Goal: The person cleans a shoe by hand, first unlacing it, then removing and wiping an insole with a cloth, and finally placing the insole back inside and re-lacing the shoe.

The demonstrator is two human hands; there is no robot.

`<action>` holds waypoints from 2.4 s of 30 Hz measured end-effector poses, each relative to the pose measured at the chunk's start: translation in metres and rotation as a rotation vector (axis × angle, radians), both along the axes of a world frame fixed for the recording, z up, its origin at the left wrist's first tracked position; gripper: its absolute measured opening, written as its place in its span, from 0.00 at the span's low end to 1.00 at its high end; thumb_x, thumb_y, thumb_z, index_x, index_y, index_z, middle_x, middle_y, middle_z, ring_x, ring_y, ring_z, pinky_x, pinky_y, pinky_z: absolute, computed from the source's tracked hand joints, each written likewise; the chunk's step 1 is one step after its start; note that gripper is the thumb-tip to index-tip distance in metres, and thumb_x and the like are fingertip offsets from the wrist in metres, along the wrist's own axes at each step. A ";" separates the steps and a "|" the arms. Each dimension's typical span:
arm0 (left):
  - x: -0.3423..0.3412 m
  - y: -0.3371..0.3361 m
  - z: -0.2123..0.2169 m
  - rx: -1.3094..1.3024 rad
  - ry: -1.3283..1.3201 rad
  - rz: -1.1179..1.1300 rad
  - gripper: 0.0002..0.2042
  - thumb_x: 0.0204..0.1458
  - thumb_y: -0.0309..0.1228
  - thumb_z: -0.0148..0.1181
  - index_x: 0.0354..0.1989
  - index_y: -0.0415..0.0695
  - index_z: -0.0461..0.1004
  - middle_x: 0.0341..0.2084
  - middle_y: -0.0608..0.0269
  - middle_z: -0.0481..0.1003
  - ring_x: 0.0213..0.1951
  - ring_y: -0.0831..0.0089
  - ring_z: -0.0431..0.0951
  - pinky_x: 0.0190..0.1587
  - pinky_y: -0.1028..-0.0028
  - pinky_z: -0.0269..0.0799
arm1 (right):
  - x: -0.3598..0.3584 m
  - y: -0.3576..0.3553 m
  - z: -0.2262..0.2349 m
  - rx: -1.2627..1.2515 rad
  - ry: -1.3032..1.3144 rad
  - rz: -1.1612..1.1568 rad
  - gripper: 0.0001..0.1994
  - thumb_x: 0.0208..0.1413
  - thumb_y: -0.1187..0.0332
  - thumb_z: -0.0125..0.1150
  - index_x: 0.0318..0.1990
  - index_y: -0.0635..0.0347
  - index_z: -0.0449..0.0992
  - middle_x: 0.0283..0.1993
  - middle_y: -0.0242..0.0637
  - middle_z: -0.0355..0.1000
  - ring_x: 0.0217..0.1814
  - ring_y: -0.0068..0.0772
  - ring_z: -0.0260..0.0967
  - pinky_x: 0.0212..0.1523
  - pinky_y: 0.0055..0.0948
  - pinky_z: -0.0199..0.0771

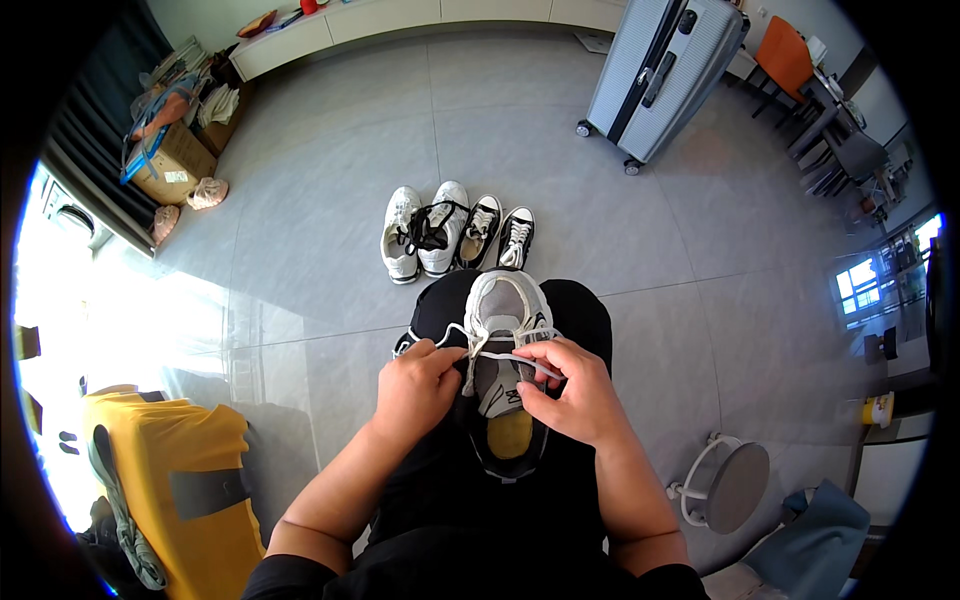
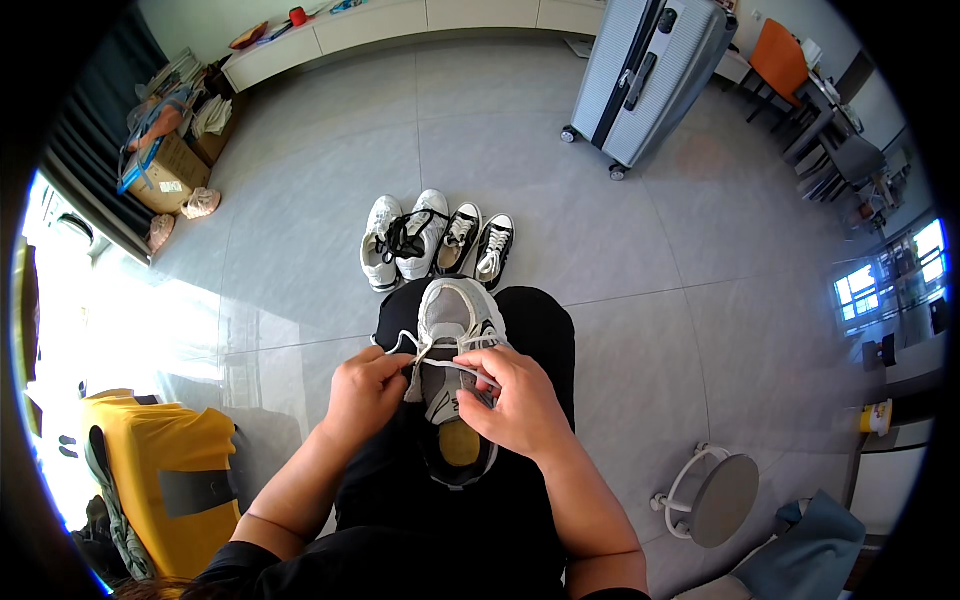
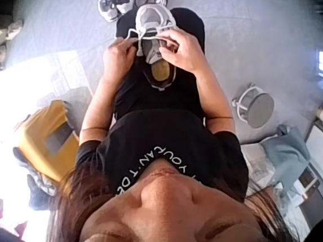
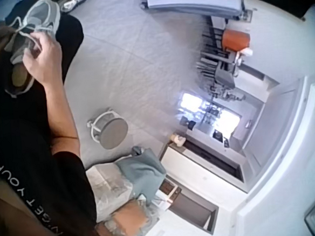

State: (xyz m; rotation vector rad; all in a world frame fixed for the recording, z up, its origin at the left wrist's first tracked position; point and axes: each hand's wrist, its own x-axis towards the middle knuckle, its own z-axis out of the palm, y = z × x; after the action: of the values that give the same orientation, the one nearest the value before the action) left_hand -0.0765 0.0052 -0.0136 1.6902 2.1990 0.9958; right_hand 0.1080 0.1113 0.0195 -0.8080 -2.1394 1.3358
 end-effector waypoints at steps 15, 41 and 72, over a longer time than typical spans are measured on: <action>-0.002 0.006 0.005 0.186 -0.127 -0.052 0.04 0.44 0.24 0.64 0.29 0.41 0.79 0.22 0.61 0.75 0.30 0.62 0.73 0.37 0.66 0.67 | -0.016 0.007 -0.008 0.219 0.017 -0.133 0.05 0.46 0.72 0.67 0.29 0.62 0.78 0.24 0.38 0.72 0.23 0.36 0.70 0.25 0.30 0.68; -0.006 0.002 -0.005 0.201 -0.097 -0.080 0.08 0.41 0.19 0.64 0.32 0.40 0.78 0.30 0.60 0.76 0.37 0.63 0.74 0.43 0.68 0.69 | -0.012 0.003 -0.011 0.454 0.102 -0.028 0.09 0.44 0.76 0.64 0.36 0.57 0.78 0.32 0.33 0.71 0.34 0.38 0.67 0.44 0.35 0.65; -0.008 0.001 -0.003 0.214 -0.376 0.112 0.03 0.46 0.23 0.62 0.30 0.38 0.78 0.25 0.56 0.77 0.29 0.67 0.75 0.35 0.71 0.69 | -0.007 -0.007 -0.015 0.381 -0.010 -0.223 0.28 0.40 0.75 0.65 0.54 0.56 0.67 0.59 0.48 0.57 0.60 0.50 0.58 0.56 0.40 0.65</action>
State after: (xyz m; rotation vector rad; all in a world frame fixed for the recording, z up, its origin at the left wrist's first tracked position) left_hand -0.0846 0.0065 -0.0169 1.3273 2.0123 1.4861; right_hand 0.1014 0.1047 0.0041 -0.8613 -2.1441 0.7814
